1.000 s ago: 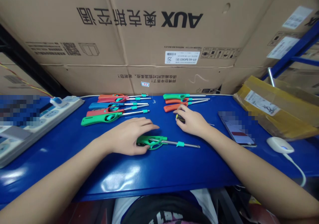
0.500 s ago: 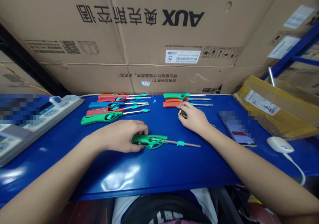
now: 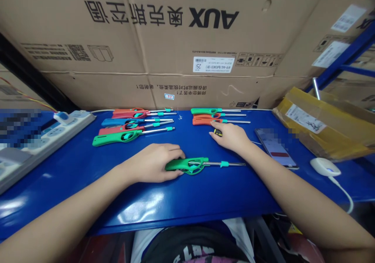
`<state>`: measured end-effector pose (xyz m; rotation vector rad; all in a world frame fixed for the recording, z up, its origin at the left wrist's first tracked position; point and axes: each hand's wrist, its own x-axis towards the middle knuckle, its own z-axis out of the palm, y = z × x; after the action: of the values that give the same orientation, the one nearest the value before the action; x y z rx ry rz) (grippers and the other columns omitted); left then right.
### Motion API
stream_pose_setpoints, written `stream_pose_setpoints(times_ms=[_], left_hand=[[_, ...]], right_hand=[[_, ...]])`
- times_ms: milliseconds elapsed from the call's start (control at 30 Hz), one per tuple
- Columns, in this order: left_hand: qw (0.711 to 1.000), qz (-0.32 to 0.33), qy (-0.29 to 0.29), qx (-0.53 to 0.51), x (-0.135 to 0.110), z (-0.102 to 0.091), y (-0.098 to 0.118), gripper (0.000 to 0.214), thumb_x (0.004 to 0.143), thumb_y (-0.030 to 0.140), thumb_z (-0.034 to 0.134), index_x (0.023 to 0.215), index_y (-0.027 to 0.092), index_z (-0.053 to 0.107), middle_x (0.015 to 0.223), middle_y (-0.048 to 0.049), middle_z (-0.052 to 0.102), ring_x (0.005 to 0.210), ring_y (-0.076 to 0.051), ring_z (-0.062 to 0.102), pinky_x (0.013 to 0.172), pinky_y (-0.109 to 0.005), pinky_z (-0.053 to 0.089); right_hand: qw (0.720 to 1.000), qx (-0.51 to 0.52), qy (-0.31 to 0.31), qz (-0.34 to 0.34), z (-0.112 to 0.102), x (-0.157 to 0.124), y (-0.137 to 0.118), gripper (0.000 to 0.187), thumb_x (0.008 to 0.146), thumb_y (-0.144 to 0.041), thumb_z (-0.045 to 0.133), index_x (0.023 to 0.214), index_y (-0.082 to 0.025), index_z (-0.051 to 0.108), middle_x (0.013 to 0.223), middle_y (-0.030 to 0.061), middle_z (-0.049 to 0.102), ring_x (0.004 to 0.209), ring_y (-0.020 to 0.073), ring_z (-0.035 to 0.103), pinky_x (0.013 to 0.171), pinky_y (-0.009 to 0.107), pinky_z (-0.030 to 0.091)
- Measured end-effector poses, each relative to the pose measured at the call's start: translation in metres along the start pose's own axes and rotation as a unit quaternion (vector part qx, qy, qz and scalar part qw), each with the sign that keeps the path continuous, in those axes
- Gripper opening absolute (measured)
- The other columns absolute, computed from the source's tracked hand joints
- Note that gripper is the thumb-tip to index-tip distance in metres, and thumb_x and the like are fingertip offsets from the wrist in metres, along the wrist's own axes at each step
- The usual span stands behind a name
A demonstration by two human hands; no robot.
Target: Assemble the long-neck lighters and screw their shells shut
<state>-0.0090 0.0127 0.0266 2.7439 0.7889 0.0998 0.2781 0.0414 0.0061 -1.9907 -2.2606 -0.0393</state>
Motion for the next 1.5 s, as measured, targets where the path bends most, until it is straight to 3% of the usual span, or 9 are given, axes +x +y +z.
stream_pose_setpoints(times_ms=[133,333,533,700,833,1033,1167,1333,1500], left_hand=[[1.0,0.003,0.006,0.024,-0.002,0.001,0.0,0.028,0.09,0.035,0.062,0.115,0.024,0.062,0.106,-0.001,0.067,0.094,-0.02,0.066,0.077,-0.029,0.046],[0.998,-0.006,0.002,0.055,-0.003,-0.003,0.003,0.028,0.091,0.037,0.059,0.115,0.024,0.063,0.103,-0.0022,0.068,0.092,-0.021,0.067,0.075,-0.03,0.046],[0.997,-0.009,-0.014,0.07,-0.003,-0.006,0.006,0.027,0.09,0.035,0.057,0.114,0.024,0.064,0.101,-0.0024,0.069,0.091,-0.022,0.068,0.073,-0.031,0.046],[0.996,-0.018,-0.012,0.092,-0.005,-0.009,0.004,0.024,0.088,0.037,0.059,0.108,0.024,0.064,0.097,-0.0019,0.068,0.087,-0.023,0.068,0.07,-0.033,0.046],[0.993,-0.046,-0.021,0.104,-0.007,-0.014,0.003,0.02,0.086,0.04,0.062,0.097,0.023,0.063,0.088,-0.0017,0.067,0.073,-0.022,0.065,0.059,-0.033,0.04],[0.998,-0.044,-0.034,-0.019,-0.005,-0.01,0.006,0.018,0.09,0.038,0.063,0.097,0.021,0.063,0.091,-0.0019,0.065,0.071,-0.017,0.063,0.059,-0.028,0.042],[0.996,-0.039,-0.026,-0.08,-0.001,-0.002,0.008,0.026,0.096,0.043,0.058,0.104,0.02,0.065,0.096,-0.0034,0.066,0.079,-0.017,0.064,0.067,-0.027,0.048],[0.991,-0.028,0.052,-0.123,0.005,0.012,0.0,0.028,0.104,0.035,0.045,0.109,0.019,0.067,0.103,-0.0061,0.072,0.093,-0.018,0.068,0.083,-0.03,0.052],[0.983,-0.067,0.112,-0.132,0.007,0.018,-0.008,0.028,0.1,0.032,0.051,0.118,0.018,0.067,0.103,-0.006,0.072,0.081,-0.016,0.068,0.071,-0.026,0.053]], right_hand=[[0.999,-0.01,0.005,0.034,-0.002,-0.001,-0.001,0.047,0.097,-0.042,0.049,0.139,-0.025,0.061,0.137,0.0072,0.067,0.118,0.0328,0.067,0.091,0.047,0.058],[0.996,-0.029,-0.022,0.079,0.001,-0.001,-0.002,0.059,0.099,-0.048,0.044,0.153,-0.024,0.045,0.162,0.0084,0.04,0.128,0.0374,0.061,0.093,0.052,0.057],[0.994,-0.038,-0.047,0.086,0.004,0.001,0.002,0.062,0.1,-0.054,0.039,0.153,-0.023,0.045,0.164,0.0101,0.035,0.122,0.0405,0.064,0.089,0.054,0.058],[0.996,-0.027,-0.018,0.084,0.003,-0.001,-0.001,0.062,0.099,-0.051,0.042,0.151,-0.018,0.046,0.159,0.0199,0.039,0.111,0.0405,0.068,0.081,0.052,0.058],[1.0,0.002,0.023,0.016,-0.003,-0.006,-0.007,0.044,0.101,-0.037,0.041,0.137,-0.015,0.053,0.143,0.0198,0.05,0.102,0.03,0.069,0.082,0.041,0.057],[0.963,0.09,-0.034,-0.252,-0.002,-0.012,-0.006,0.027,0.1,-0.031,0.052,0.122,-0.023,0.064,0.118,0.008,0.059,0.092,0.0186,0.064,0.079,0.03,0.052],[0.957,0.082,-0.022,-0.278,-0.002,-0.012,-0.002,0.027,0.1,-0.032,0.055,0.12,-0.02,0.067,0.11,0.0091,0.064,0.102,0.0227,0.062,0.087,0.035,0.05],[0.952,0.102,0.07,-0.281,-0.01,-0.013,-0.005,0.029,0.103,-0.032,0.048,0.115,-0.016,0.069,0.109,0.0115,0.068,0.104,0.0247,0.061,0.091,0.039,0.048],[0.94,0.109,0.089,-0.312,-0.017,-0.023,-0.014,0.027,0.102,-0.028,0.045,0.103,-0.017,0.07,0.097,0.0084,0.071,0.092,0.0223,0.062,0.086,0.036,0.046]])
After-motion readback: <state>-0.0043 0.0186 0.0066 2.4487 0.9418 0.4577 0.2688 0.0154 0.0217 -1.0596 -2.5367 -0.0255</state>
